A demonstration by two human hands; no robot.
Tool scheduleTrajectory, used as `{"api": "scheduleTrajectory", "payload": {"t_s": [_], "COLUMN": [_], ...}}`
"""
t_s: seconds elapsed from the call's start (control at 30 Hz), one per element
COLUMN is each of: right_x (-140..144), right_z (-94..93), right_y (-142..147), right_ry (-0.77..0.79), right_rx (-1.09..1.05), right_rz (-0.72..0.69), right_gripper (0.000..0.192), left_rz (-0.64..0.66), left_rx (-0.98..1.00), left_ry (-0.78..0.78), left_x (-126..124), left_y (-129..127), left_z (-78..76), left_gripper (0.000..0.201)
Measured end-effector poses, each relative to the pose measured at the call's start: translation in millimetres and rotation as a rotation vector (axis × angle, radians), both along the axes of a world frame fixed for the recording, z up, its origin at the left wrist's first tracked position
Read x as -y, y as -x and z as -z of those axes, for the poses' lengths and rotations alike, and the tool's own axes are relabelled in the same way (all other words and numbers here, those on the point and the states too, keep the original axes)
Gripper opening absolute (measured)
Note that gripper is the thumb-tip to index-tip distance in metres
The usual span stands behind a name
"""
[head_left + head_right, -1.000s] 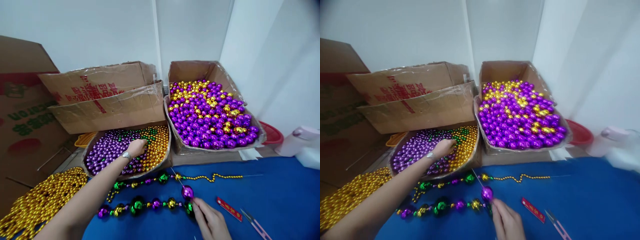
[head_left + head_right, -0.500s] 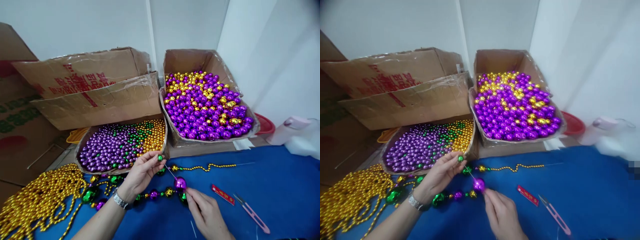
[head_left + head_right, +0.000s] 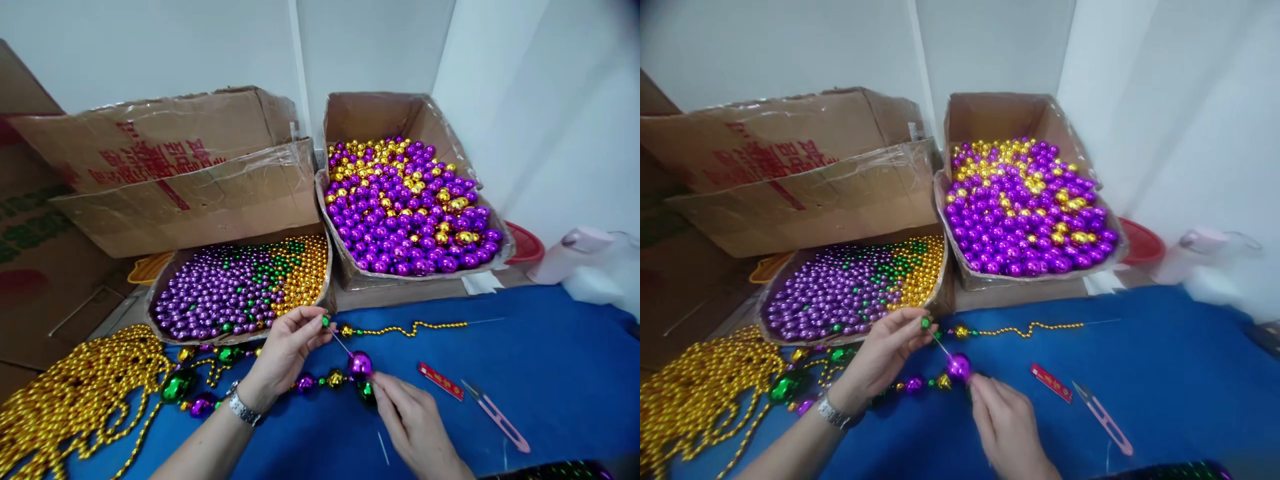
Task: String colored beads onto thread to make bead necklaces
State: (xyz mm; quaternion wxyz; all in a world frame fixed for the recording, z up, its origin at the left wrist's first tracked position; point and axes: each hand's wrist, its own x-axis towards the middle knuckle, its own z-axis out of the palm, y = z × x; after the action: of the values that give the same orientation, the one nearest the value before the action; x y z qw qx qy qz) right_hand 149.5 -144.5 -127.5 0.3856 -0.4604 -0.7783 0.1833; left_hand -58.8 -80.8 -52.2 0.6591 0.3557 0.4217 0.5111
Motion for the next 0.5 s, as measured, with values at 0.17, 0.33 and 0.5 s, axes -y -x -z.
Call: {"api": "scheduleTrajectory", "payload": {"t_s": [0.17, 0.33, 0.5], "right_x": [-6, -12, -16], "right_z": [10.4, 32.4, 51.1], "right_y": [-17, -41, -55], "right_ry": [0.147, 0.188, 0.162], "right_rx": [-0.025, -0.017, -0.022], "right_rz": [0.130, 0.190, 0.241], "right_gripper": [0.019, 0.016, 0.016], "left_rz": [0.094, 0.191, 0.375], "left_rx": [-0.178, -0.352, -0.580], "left_ry": [-0.103, -0.220, -0.452], "left_x": [6, 3, -6], "left_y": [-30, -80, -112], "left_z": [12.1, 34.4, 64.0], "left_gripper": [0.022, 0.020, 0.027]}}
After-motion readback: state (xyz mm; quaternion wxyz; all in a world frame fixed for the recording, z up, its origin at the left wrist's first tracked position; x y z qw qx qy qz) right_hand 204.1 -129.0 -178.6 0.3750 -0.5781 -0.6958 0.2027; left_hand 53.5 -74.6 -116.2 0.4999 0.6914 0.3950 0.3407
